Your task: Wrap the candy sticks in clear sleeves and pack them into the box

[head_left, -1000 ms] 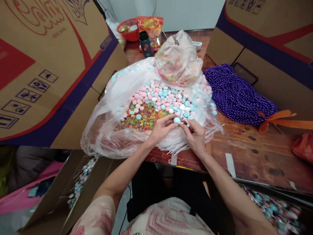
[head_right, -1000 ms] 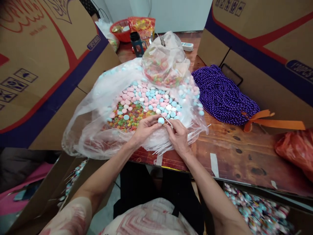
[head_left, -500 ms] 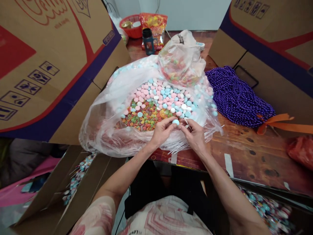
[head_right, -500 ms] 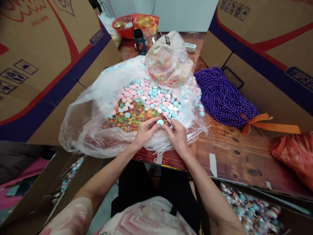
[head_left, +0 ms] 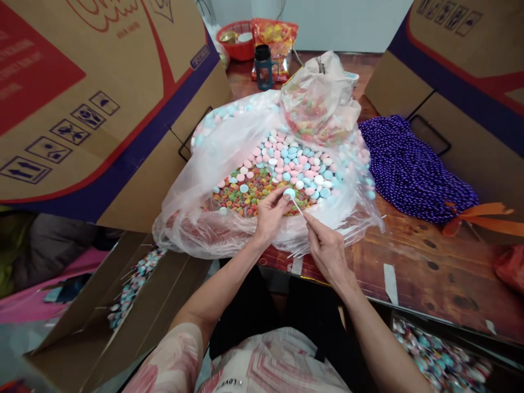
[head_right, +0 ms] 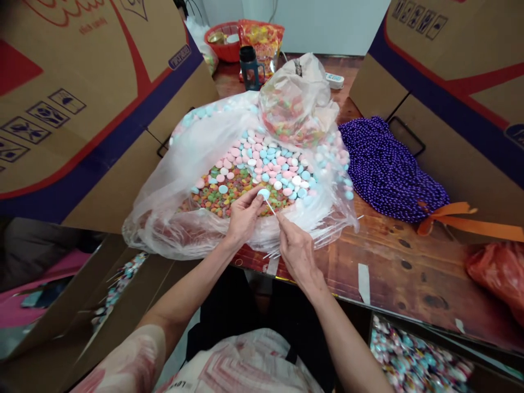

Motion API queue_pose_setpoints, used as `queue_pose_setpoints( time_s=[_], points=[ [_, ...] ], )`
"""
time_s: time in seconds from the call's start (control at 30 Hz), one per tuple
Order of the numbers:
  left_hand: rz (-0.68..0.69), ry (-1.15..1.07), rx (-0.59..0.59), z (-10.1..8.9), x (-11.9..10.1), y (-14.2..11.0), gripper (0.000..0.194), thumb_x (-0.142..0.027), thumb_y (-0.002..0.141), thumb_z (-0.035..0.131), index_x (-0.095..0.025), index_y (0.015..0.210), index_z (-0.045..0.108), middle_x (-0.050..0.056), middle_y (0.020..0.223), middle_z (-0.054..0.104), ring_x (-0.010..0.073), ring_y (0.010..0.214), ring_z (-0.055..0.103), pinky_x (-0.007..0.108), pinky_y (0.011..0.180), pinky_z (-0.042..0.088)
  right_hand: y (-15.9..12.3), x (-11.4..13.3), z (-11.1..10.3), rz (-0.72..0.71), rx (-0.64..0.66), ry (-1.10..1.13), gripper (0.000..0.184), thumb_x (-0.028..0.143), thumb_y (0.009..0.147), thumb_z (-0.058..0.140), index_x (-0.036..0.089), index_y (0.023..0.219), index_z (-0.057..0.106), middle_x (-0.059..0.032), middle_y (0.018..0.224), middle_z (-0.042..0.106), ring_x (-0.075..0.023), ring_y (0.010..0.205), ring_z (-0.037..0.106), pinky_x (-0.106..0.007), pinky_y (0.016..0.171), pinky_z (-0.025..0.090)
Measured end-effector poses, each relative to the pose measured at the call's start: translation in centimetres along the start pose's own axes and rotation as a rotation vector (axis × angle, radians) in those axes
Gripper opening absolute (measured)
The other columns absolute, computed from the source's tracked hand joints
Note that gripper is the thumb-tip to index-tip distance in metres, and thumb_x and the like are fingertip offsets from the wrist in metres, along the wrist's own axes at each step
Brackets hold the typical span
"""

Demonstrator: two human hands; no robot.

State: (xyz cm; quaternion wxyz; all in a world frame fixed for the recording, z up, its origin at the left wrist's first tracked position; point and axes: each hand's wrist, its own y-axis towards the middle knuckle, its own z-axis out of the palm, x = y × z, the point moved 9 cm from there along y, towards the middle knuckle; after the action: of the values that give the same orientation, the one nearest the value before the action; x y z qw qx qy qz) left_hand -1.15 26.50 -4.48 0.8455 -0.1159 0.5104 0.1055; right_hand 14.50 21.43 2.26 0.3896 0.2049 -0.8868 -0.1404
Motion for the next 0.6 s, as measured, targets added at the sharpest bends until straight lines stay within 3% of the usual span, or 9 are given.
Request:
queue_pose_setpoints(
  time_s=[0.27,0.43,0.6],
  points=[
    [0.132,0.139,0.0,-0.3,-0.8,-0.4,0.04,-0.048,0.077,0.078,-0.022,0.107,0.076,0.005,0.104,0.075,0.0189,0.094,0.07,0.033,0.085,0.058,-0.1,0.4,-0.2,0.052,0.013,-0.02,0.04,0.016,0.092,0.047,0.023,0.123,0.072,-0.0073,0.098,0.08,-0.0217,0.078,0.076,-0.029,0.069,0.057],
    [0.341,0.399,-0.033,-0.4,-2.5,-1.5,0.028,-0.042,0.087,0.07,-0.021,0.104,0.076,0.006,0.103,0.074,0.02,0.096,0.069,0.034,0.089,0.055,-0.1,0.8,0.7,0.121,-0.011,-0.013,0.038,0.02,0.093,0.046,0.02,0.119,0.074,-0.0088,0.09,0.08,-0.0228,0.074,0.075,-0.029,0.065,0.054],
    [0.58,0.572,-0.009,0.4,-4.4,-2.9,0.02,-0.033,0.092,0.065,-0.022,0.104,0.077,0.006,0.099,0.074,0.0177,0.095,0.068,0.03,0.086,0.053,-0.2,1.2,1.4,0.165,-0.045,0.087,0.038,0.02,0.092,0.045,0.019,0.116,0.075,-0.0081,0.096,0.08,-0.0218,0.081,0.075,-0.028,0.07,0.055]
  ],
)
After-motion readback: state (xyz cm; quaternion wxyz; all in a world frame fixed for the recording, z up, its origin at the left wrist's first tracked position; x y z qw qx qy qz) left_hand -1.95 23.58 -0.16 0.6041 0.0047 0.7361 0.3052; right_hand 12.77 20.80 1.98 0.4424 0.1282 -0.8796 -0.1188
